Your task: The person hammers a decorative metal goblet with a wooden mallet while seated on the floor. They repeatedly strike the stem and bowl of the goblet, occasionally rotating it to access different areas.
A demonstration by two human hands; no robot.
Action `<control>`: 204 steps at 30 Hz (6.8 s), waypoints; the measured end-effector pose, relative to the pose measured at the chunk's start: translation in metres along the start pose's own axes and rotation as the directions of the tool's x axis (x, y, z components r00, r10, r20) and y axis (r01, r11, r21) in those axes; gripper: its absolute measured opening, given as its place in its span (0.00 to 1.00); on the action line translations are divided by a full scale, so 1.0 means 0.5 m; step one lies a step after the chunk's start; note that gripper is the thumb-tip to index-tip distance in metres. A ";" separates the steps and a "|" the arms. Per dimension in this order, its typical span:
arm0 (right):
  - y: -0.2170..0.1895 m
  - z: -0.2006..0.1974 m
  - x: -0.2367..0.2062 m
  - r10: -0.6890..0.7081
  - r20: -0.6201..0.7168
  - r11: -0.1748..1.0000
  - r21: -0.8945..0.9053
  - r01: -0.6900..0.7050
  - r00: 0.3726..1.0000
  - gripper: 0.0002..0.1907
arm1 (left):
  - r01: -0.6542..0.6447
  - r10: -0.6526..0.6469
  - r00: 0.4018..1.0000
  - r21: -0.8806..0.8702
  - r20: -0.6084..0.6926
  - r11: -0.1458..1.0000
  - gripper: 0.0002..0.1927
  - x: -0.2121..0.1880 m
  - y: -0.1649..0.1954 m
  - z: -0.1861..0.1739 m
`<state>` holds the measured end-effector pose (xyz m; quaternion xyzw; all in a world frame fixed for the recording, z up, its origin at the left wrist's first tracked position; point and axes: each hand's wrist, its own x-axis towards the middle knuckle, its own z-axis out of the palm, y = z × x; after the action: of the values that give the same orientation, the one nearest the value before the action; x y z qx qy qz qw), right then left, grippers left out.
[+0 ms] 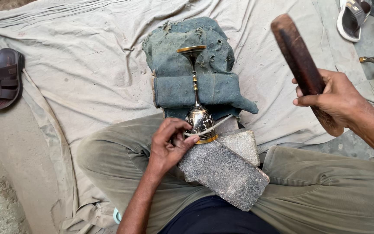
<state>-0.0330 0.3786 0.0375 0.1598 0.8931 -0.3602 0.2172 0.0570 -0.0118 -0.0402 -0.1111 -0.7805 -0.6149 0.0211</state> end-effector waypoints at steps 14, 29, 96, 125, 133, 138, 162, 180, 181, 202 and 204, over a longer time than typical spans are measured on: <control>0.058 0.027 -0.263 0.273 0.259 0.671 -0.741 0.010 0.927 0.37 | 0.180 -0.182 0.982 0.036 0.055 0.983 0.07 0.002 -0.071 -0.050; 0.023 0.123 -0.344 -0.416 0.220 0.758 -0.452 0.470 0.882 0.47 | -0.550 0.477 0.822 0.213 0.312 0.808 0.12 0.082 0.154 0.098; -0.301 0.270 -0.156 -0.728 0.074 0.486 0.757 0.437 0.681 0.13 | -0.220 0.290 0.956 0.527 -0.052 0.821 0.15 0.057 0.073 0.014; -0.354 0.228 -0.179 -0.538 0.452 0.813 0.056 0.579 0.711 0.20 | -0.303 0.424 0.878 0.426 -0.224 0.852 0.16 -0.012 0.064 -0.008; -0.327 0.273 -0.170 -0.699 0.262 0.710 0.153 0.687 0.665 0.18 | -0.219 0.248 0.950 0.160 -0.191 0.962 0.18 -0.028 0.074 0.002; -0.311 0.283 -0.188 -0.839 0.194 0.517 -0.010 0.856 0.509 0.13 | 0.239 -0.296 0.947 -0.339 -0.128 0.910 0.15 -0.025 0.054 0.021; -0.276 0.309 -0.183 -0.489 0.139 0.740 0.589 0.326 0.861 0.25 | -0.356 0.429 0.881 0.317 -0.199 0.879 0.19 -0.007 0.045 0.003; -0.209 0.284 -0.158 -0.823 0.076 0.558 -0.078 0.826 0.563 0.08 | 0.067 -0.119 0.954 -0.192 -0.274 0.979 0.08 -0.032 0.001 0.001; -0.203 0.287 -0.158 -0.798 0.058 0.592 -0.111 0.798 0.600 0.07 | 0.058 -0.117 0.953 -0.209 -0.280 0.976 0.08 -0.035 -0.002 0.006; -0.274 0.428 -0.169 -0.913 -0.218 0.403 -0.594 0.696 0.344 0.23 | -0.259 0.283 0.959 0.355 -0.015 0.898 0.11 0.016 0.093 -0.092; -0.271 0.418 -0.168 -0.923 -0.103 0.342 -0.662 0.667 0.371 0.22 | -0.017 0.024 0.997 0.096 -0.077 0.995 0.08 0.013 0.077 -0.086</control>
<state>0.0358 0.1254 0.0222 -0.2999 0.9291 -0.1150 -0.1836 0.0540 -0.0439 0.0081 -0.0940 -0.8065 -0.5803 0.0631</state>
